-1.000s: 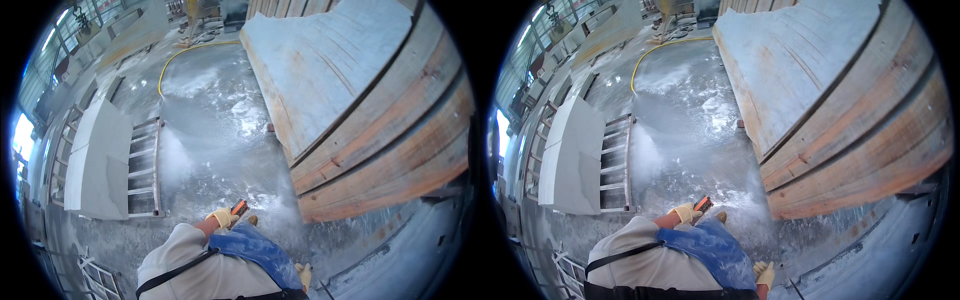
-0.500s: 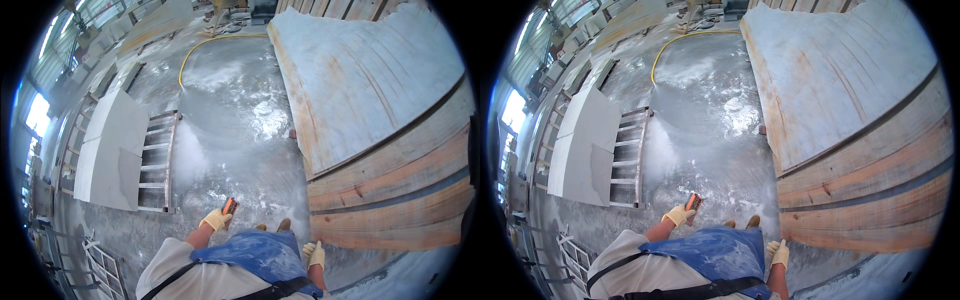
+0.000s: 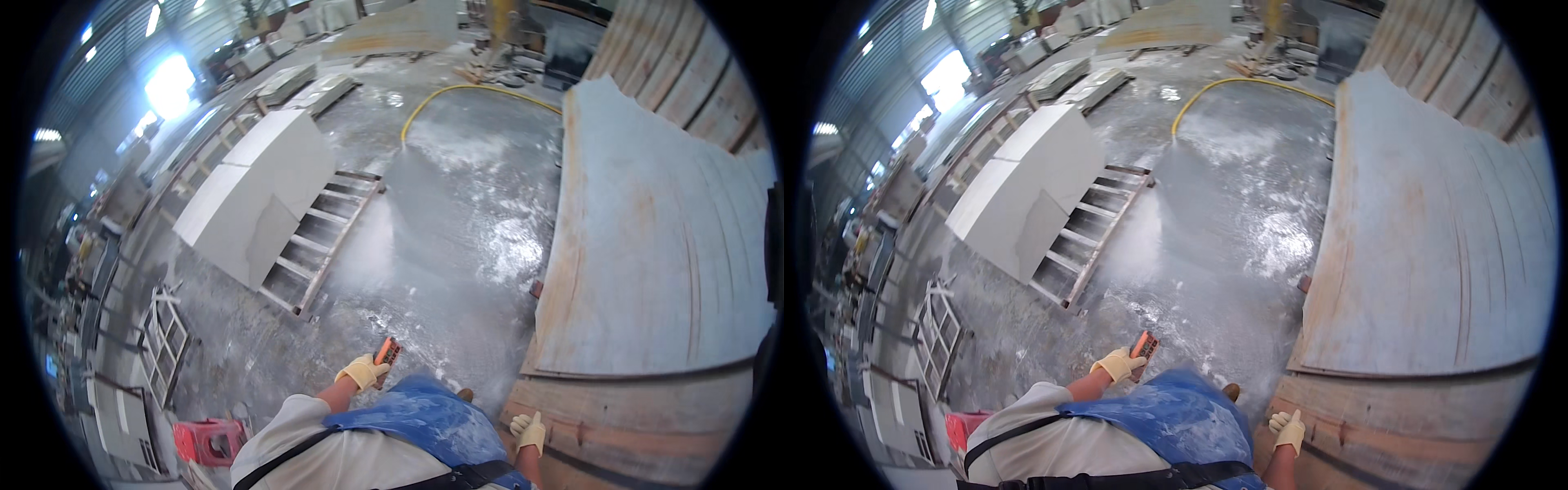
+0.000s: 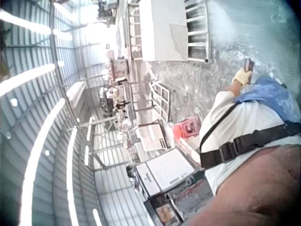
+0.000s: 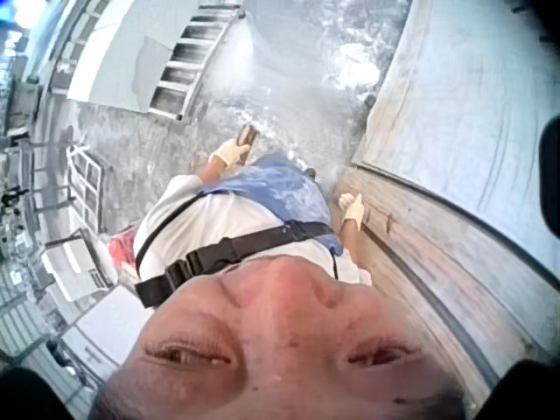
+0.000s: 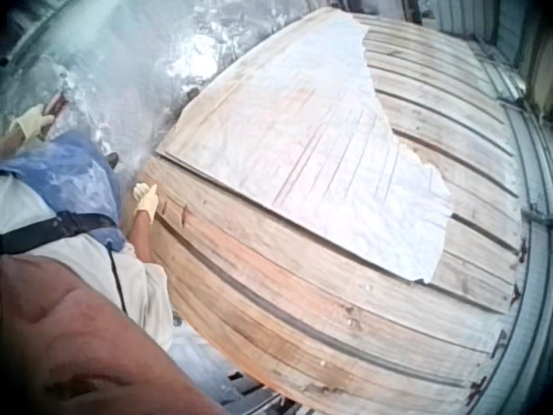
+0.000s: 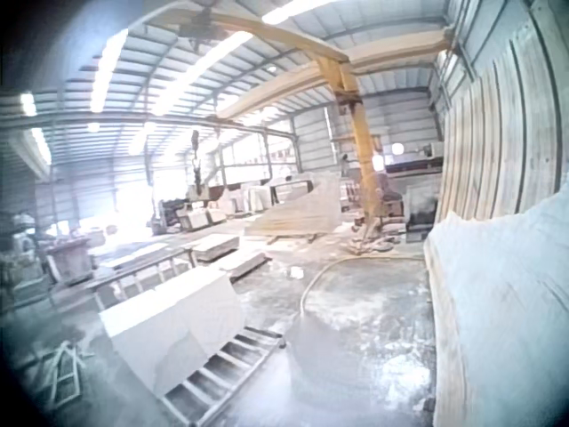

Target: The person operates a remote control to maneuver a vacuum lifter holding a large stone slab. They guide the slab to a wooden rack and release it. Later, they use a metal pry bar to adjust the slab's position on the rack.

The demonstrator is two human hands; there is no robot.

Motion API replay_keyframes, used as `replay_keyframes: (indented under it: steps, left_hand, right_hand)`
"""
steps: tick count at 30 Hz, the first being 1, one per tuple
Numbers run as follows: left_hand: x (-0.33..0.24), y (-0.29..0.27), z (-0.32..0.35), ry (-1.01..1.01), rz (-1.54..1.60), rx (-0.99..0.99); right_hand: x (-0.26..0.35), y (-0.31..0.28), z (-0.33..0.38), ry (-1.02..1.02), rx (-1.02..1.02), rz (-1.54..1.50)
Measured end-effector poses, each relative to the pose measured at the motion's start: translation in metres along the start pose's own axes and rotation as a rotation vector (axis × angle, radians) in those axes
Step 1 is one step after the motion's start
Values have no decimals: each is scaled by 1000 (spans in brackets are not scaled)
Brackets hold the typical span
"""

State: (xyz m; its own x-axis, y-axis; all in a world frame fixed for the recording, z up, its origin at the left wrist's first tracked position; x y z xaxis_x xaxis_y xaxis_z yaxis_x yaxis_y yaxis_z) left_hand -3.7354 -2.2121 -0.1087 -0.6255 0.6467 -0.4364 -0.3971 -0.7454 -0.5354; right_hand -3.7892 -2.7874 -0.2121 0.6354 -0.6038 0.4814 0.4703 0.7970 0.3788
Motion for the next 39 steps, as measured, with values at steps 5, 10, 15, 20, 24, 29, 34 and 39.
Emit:
replay_keyframes:
  steps: [5,10,15,20,24,29,34,39]
  left_hand:
    - [-30,2,2,-24,74,-51]
    - [-35,-11,-10,-88,53,-90]
    - [5,-7,-71,-129,24,-25]
    - [-20,-49,-154,-226,42,-21]
    - [-63,-98,-220,207,-202,21]
    - [-147,-188,-261,20,257,0]
    - [-192,-239,-296,-8,294,-28]
    - [-185,-229,-368,251,-255,11]
  right_hand:
    - [67,35,-34,-53,-234,136]
    - [76,57,-86,33,-140,296]
    - [50,40,-192,416,588,-417]
    - [85,97,-229,646,986,-524]
    - [113,123,-273,711,1082,-765]
    - [169,211,-307,625,833,-655]
    - [228,313,-352,211,277,154]
    - [280,325,-443,369,492,-137]
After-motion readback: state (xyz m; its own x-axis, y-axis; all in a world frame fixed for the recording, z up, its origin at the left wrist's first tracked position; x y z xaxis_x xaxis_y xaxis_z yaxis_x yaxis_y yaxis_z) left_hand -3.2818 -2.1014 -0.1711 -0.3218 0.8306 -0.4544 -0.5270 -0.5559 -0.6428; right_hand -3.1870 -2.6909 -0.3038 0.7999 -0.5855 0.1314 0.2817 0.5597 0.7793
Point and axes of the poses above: each hand's wrist, its own z-axis away from the middle knuckle, its own y-axis out of the palm, x = y × z, the point moved 3 cm from there along -z, towards the middle knuckle, and after that the axes turned 5 degrees about x, right-handed, at the moved point
